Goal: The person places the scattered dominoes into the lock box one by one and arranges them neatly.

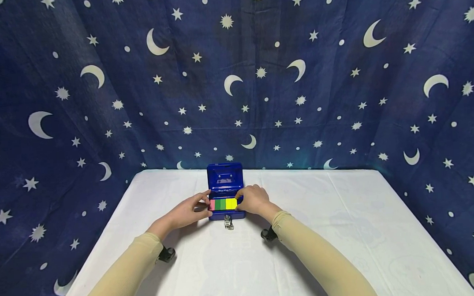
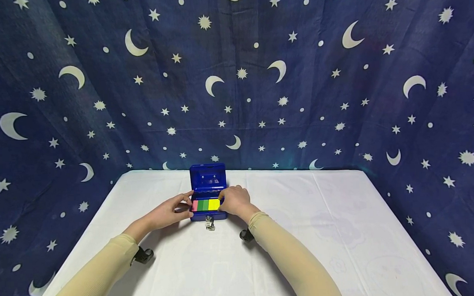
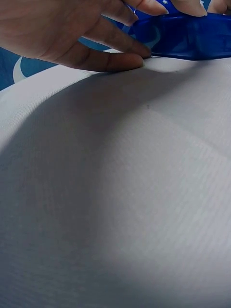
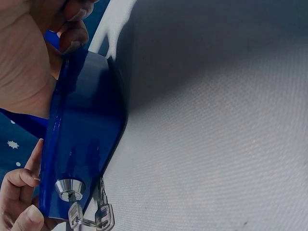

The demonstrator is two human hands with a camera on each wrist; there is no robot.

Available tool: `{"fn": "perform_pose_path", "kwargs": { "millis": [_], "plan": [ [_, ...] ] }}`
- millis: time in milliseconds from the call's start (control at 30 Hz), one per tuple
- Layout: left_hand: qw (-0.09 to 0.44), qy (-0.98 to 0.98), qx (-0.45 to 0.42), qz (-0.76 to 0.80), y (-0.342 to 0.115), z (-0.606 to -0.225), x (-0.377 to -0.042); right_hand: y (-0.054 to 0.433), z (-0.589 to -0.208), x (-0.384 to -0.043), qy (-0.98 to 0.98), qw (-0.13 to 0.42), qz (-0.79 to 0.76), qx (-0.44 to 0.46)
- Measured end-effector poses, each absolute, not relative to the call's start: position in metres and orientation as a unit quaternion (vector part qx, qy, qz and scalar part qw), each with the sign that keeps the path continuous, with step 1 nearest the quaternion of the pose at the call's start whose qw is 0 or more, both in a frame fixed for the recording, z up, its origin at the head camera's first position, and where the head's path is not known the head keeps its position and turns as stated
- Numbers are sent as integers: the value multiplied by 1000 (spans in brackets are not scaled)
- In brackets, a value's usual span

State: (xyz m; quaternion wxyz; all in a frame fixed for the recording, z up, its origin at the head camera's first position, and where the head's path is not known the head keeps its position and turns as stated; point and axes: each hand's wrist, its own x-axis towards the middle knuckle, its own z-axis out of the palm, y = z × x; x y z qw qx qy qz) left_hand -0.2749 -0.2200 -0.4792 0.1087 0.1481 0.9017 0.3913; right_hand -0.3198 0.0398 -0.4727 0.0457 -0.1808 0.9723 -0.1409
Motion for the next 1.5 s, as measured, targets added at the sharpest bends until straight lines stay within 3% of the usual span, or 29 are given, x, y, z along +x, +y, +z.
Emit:
{"fn": "perform_pose_path", "kwargs": {
  "millis": [1500],
  "plan": [
    [113, 893, 164, 404, -222, -482, -277, 41, -468, -318, 967, 28, -157, -197]
  ]
}}
